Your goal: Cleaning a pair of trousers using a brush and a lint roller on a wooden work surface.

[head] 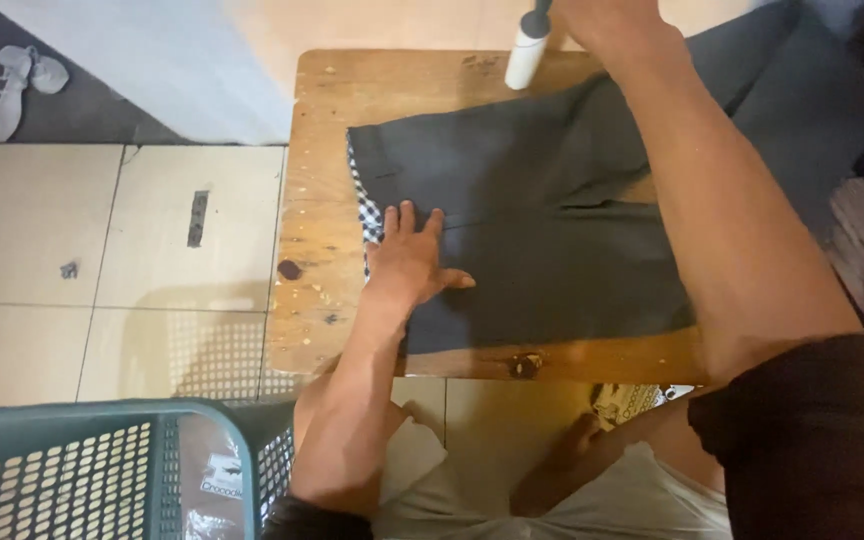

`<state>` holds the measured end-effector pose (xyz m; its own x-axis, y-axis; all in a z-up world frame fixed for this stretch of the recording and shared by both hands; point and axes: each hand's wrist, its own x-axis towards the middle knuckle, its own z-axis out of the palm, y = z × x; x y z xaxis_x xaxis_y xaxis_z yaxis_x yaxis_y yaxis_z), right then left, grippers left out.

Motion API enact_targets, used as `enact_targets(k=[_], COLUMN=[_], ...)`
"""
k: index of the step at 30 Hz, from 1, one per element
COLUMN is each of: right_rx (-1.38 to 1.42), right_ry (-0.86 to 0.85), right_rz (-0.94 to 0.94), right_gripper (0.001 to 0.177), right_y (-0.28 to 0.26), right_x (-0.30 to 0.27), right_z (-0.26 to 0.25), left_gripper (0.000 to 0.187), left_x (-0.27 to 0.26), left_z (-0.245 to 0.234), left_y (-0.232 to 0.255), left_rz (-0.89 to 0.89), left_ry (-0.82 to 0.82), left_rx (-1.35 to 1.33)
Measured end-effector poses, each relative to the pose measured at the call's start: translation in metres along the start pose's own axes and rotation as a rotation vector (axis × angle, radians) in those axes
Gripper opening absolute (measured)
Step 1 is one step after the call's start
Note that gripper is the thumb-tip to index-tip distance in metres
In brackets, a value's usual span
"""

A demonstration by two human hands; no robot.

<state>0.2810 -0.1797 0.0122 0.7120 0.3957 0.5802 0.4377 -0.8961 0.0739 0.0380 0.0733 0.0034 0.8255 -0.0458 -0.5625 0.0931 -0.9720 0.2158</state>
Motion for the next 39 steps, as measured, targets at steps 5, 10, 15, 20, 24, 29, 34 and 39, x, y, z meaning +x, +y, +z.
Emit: enact_targets(k=[5,10,15,20,24,29,34,39], right_rx=[0.06,0.113,0.347,0.578,0.663,0.323,0.247,0.231], right_ry=[-0.233,-0.531,-0.46,-0.226,-0.367,-0.29,-0.336,-0.279], right_rz=[0.134,0.31,0.418,0.481,0.532,0.202,0.549,0.715], right_gripper=[0.023,0.041,0.032,0.034,0.037,0.042,0.034,0.03], right_y=[-0.006,-0.013,-0.057,-0.166,-0.231,-0.252,-0.196,-0.177], right_x=[-0.02,-0.045,-0.106,-0.174,-0.267,-0.322,-0.322,-0.331], right_z=[0.004,-0.006,-0.043,-0.15,-0.15,-0.125,-0.119,-0.134], left_gripper=[0.105,0.086,0.061,0.058,0.063,0.068,0.054,0.058], left_x=[-0.003,-0.01,0.028,0.03,0.028,0.036,0.029,0.049], left_z=[-0.005,-0.013,0.013,0.017,0.015,0.023,0.026,0.037], left_y=[-0.004,-0.012,-0.043,-0.072,-0.072,-0.068,-0.064,-0.064], left_rz=[0.001,0.06,-0.061,-0.131,-0.121,-0.167,-0.171,-0.222], left_ry=[-0.024,0.182,0.54,0.529,0.488,0.436,0.507,0.483], left_rx=[-0.009,-0.199,-0.284,-0.417,-0.456,-0.399,-0.358,-0.353])
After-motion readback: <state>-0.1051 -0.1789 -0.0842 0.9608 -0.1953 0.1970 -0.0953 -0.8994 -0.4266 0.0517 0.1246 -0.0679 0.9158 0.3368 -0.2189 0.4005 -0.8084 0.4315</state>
